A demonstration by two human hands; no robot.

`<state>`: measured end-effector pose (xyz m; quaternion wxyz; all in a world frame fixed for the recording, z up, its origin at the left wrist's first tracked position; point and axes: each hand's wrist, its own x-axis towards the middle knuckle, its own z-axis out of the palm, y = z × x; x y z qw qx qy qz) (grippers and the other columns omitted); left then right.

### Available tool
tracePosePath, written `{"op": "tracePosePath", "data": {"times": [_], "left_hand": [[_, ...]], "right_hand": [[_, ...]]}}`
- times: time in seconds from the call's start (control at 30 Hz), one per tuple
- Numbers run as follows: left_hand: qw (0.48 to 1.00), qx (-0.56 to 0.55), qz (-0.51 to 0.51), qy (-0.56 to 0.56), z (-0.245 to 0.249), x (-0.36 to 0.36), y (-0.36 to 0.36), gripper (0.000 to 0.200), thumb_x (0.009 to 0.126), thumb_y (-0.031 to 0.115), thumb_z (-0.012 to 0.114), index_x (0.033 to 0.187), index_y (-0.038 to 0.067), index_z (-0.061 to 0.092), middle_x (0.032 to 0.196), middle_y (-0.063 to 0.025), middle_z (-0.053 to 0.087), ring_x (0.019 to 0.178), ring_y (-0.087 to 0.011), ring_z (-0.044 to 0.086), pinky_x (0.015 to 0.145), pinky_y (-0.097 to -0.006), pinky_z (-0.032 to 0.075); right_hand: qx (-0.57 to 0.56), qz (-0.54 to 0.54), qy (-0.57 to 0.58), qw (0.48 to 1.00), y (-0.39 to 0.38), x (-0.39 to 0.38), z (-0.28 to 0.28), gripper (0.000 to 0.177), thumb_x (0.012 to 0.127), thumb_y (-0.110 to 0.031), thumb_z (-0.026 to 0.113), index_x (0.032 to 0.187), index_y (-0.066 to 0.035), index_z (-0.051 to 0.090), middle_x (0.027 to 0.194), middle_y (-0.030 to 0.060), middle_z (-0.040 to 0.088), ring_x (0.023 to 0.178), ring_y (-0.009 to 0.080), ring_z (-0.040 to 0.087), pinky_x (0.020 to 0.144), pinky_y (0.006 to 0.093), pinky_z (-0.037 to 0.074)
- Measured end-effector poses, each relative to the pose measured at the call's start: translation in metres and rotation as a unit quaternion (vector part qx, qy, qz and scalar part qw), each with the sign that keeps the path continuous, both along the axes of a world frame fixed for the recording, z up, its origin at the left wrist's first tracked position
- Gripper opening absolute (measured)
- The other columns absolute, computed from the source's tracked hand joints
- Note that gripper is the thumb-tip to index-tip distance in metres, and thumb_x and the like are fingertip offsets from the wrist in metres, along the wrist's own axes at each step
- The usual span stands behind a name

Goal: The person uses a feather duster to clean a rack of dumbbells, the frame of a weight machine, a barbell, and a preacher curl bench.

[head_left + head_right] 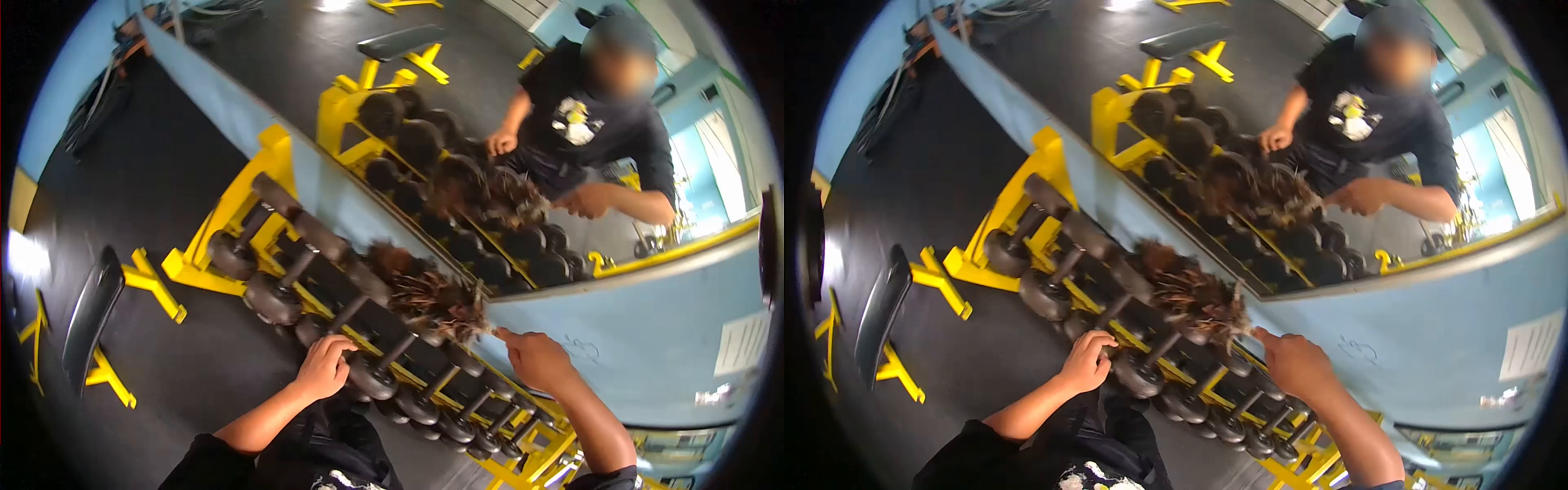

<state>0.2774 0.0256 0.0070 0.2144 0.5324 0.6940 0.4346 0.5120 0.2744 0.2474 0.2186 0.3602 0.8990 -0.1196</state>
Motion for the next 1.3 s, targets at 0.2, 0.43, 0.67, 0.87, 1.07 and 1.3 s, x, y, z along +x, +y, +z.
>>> {"op": "tracePosePath", "data": {"times": [0.2,0.43,0.67,0.87,1.07,1.3], "left_hand": [[0.997,0.006,0.08,-0.013,-0.001,-0.052,-0.026,0.036,0.079,-0.001,0.056,0.113,0.008,0.055,0.116,-0.012,0.057,0.108,-0.0333,0.055,0.096,-0.0453,0.043],[0.988,0.004,0.152,-0.037,-0.012,-0.094,-0.052,0.035,0.078,-0.002,0.057,0.112,0.008,0.055,0.114,-0.0125,0.056,0.107,-0.0336,0.055,0.095,-0.0442,0.044],[0.976,0.014,0.205,-0.066,-0.013,-0.122,-0.069,0.033,0.081,-0.002,0.056,0.113,0.006,0.053,0.112,-0.0147,0.055,0.107,-0.0335,0.055,0.095,-0.0435,0.045],[0.944,0.036,0.28,-0.169,-0.021,-0.132,-0.07,0.037,0.079,-0.007,0.052,0.114,0.005,0.05,0.112,-0.0151,0.053,0.104,-0.03,0.055,0.09,-0.0379,0.044],[0.902,0.048,0.341,-0.261,-0.038,-0.113,-0.06,0.043,0.078,-0.01,0.044,0.117,0.008,0.047,0.123,-0.0118,0.047,0.115,-0.0246,0.048,0.09,-0.0342,0.042],[0.76,0.137,0.4,-0.493,-0.053,-0.066,-0.038,0.061,0.087,0.014,0.042,0.147,0.018,0.03,0.152,-0.006,0.026,0.131,-0.02,0.036,0.098,-0.0364,0.041]], "right_hand": [[-0.021,0.041,0.039,0.998,0.009,-0.107,-0.022,0.041,0.092,-0.015,0.05,0.133,-0.013,0.056,0.09,0.023,0.065,0.085,0.0408,0.064,0.077,0.0503,0.052],[-0.069,0.026,0.13,0.989,-0.001,-0.236,-0.029,0.041,0.09,-0.006,0.05,0.131,-0.007,0.058,0.091,0.026,0.065,0.086,0.0421,0.063,0.075,0.0491,0.05],[0.028,0.165,0.172,0.971,-0.015,-0.255,-0.071,0.046,0.088,-0.006,0.053,0.133,-0.01,0.057,0.082,0.0213,0.063,0.076,0.0386,0.063,0.07,0.0489,0.051],[0.074,0.156,0.112,0.979,-0.073,-0.189,-0.139,0.056,0.085,-0.012,0.058,0.138,-0.028,0.053,0.077,0.0109,0.058,0.064,0.0336,0.061,0.056,0.0468,0.051],[0.068,0.129,0.167,0.975,-0.123,-0.113,-0.185,0.056,0.083,-0.01,0.063,0.137,-0.021,0.055,0.074,0.0075,0.056,0.059,0.0314,0.059,0.051,0.044,0.05],[0.07,-0.051,0.274,0.958,-0.131,-0.026,-0.202,0.058,0.084,-0.004,0.06,0.14,-0.015,0.052,0.079,0.0117,0.059,0.064,0.0331,0.059,0.056,0.0428,0.05]]}}
